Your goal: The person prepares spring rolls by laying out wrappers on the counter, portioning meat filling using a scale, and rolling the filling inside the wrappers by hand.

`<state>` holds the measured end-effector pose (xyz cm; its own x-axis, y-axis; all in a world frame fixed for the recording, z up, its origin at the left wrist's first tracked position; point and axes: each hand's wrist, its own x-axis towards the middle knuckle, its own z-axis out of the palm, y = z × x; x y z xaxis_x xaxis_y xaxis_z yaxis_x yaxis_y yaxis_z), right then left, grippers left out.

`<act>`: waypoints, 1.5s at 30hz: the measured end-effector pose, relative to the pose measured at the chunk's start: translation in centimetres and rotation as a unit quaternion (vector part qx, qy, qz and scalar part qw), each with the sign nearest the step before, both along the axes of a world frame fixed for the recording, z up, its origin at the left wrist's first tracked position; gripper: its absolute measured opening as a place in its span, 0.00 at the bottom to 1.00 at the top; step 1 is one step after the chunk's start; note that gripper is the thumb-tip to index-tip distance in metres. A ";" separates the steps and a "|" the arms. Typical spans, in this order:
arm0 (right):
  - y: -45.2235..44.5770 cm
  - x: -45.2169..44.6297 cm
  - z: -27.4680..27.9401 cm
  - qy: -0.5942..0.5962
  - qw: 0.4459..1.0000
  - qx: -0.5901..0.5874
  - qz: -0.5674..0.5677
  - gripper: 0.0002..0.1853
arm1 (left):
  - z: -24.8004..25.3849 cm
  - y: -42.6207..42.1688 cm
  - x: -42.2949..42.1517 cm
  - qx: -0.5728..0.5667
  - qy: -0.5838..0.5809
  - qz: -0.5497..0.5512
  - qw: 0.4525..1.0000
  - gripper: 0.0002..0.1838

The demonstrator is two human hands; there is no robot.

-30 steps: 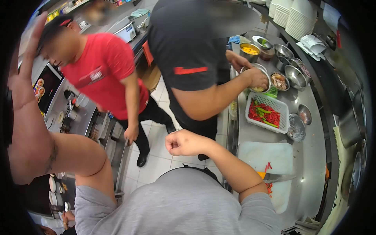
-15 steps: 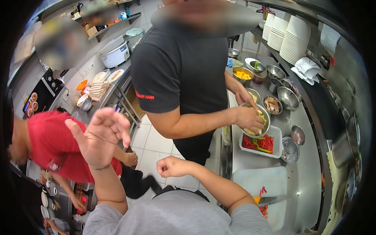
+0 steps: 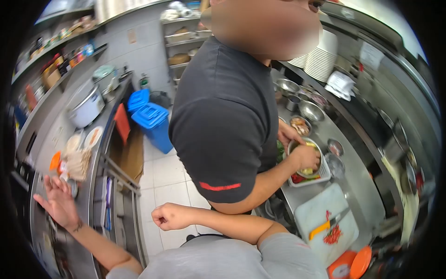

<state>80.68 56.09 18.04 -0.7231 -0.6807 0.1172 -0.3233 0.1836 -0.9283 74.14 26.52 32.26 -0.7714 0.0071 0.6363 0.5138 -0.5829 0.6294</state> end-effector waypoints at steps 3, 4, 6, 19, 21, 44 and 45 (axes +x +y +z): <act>0.2 -2.5 1.7 0.000 0.995 -0.064 -0.081 0.03 | -2.2 0.9 -4.4 -0.090 -0.139 -0.028 0.986 0.41; 0.5 -3.1 1.8 -0.003 0.990 -0.092 -0.105 0.03 | -4.0 1.6 -5.8 -0.131 -0.168 -0.077 0.974 0.42; 2.5 -3.8 2.9 0.025 0.981 -0.098 -0.163 0.03 | -7.4 2.7 -7.7 -0.199 -0.248 -0.191 0.929 0.43; 5.7 1.2 21.6 0.497 0.713 -0.491 -0.058 0.01 | -22.5 6.2 -28.6 -0.207 -0.400 -0.374 0.811 0.48; 3.3 4.9 24.7 0.539 0.752 -0.337 0.173 0.01 | -25.5 -0.5 -32.4 -0.191 -0.457 -0.322 0.807 0.47; -7.0 -28.7 -29.4 -0.418 0.523 -0.264 -0.694 0.32 | -50.8 -10.5 -65.3 -0.290 -0.732 -0.320 0.527 0.50; -8.3 -27.5 -31.3 -0.424 0.478 -0.249 -0.728 0.33 | -51.5 -11.1 -67.0 -0.287 -0.738 -0.313 0.524 0.50</act>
